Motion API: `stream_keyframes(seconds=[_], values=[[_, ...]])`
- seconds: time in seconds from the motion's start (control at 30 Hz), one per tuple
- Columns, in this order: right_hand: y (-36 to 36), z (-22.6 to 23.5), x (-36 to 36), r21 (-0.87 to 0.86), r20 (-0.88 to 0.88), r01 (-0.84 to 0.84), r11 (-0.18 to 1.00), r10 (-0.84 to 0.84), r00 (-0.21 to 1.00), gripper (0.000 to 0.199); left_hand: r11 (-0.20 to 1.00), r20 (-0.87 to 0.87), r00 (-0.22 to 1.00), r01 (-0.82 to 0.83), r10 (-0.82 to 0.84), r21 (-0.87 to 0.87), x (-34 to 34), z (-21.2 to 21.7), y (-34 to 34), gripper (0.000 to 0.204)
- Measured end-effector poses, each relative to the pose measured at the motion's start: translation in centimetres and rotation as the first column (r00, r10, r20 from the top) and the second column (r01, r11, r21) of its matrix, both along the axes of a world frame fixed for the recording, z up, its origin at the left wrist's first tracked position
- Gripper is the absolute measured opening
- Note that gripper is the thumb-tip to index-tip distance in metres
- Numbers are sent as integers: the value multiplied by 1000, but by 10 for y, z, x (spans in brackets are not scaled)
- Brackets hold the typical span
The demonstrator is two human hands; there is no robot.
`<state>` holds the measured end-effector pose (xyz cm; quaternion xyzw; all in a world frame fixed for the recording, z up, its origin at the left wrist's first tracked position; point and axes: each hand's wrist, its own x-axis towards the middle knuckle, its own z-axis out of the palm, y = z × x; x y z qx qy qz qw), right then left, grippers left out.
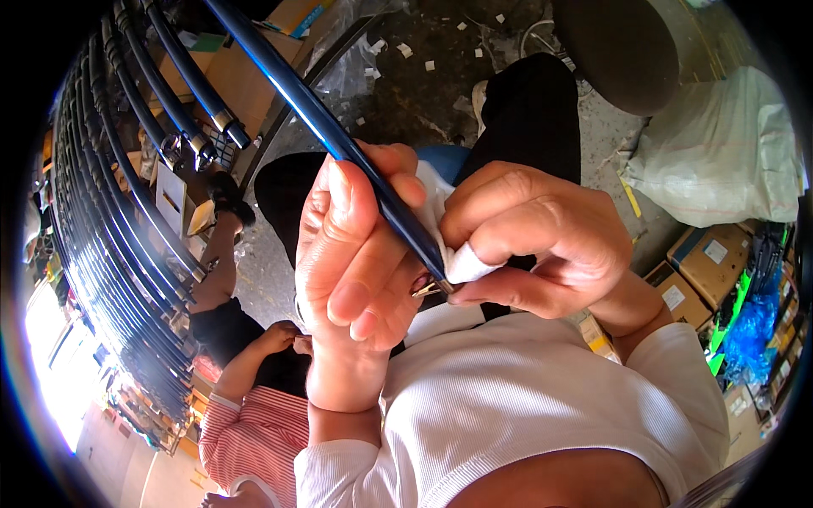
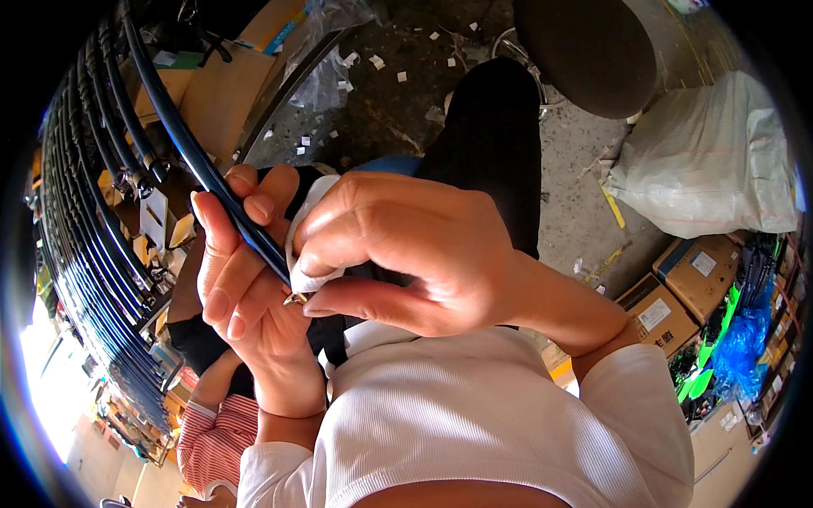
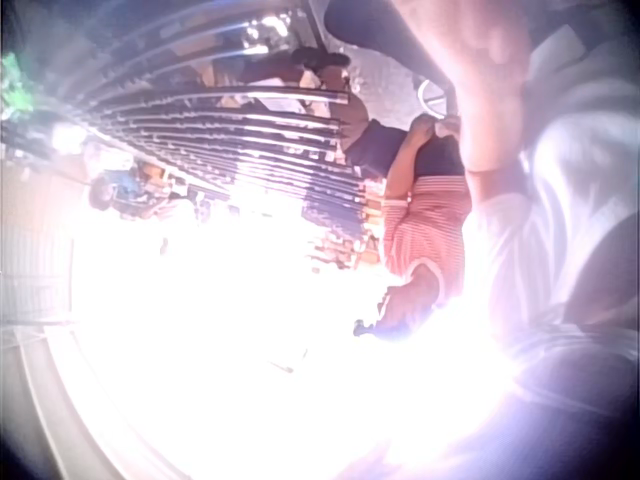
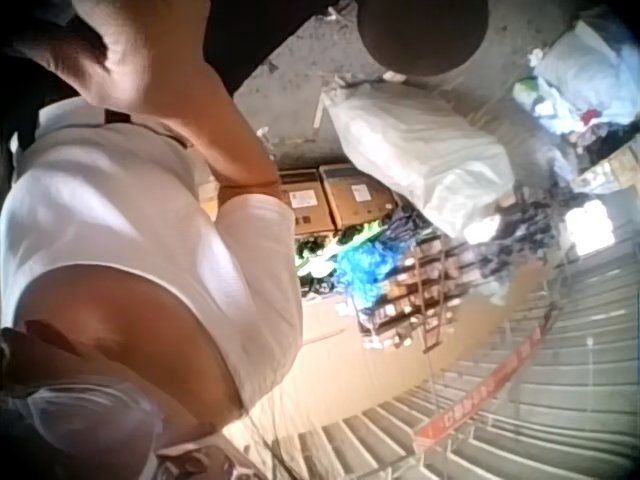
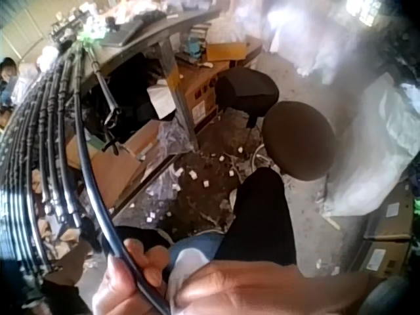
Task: The person wipes a blue fishing rod with a white cloth, focusing on the handle and reel seat area. They then place the rod back into a rack of similar rods and retrieve a small plastic bag containing hardware from a nearby table.
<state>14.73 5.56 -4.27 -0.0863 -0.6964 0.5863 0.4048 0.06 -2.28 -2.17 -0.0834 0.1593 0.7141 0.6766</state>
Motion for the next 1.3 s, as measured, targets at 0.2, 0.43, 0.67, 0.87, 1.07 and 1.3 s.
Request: stream_keyframes(seconds=[0.2, 0.43, 0.67, 0.87, 1.07, 1.3], values=[[-1, 3, -3, 209, 11, 77, 975, -81, 997, 29, 991, -165, 985, -79, 60, -112, 5, 10, 3, 29], [2, -1, -8, -65, -20, -28, 998, 26, 999, 27, 975, -55, 998, -51, 40, -217, 0, 13, 6, 19], [9, -1, -7, -17, 22, -47, 999, 47, 999, 26, 993, -162, 986, -43, 24, -110, 0, 6, 4, 20], [6, -20, -2, -352, -77, -191, 916, 175, 982, 31, 988, 134, 991, -12, -10, 157, -5, -19, 0, 28], [6, -35, 8, -426, -28, -87, 901, 83, 996, 18, 978, 152, 988, -19, -12, 207, -1, -11, 5, 30], [22, 4, 9, -560, -88, -261, 786, 257, 962, 12, 999, -193, 980, 35, -40, -25, 0, -1, 6, 9]])
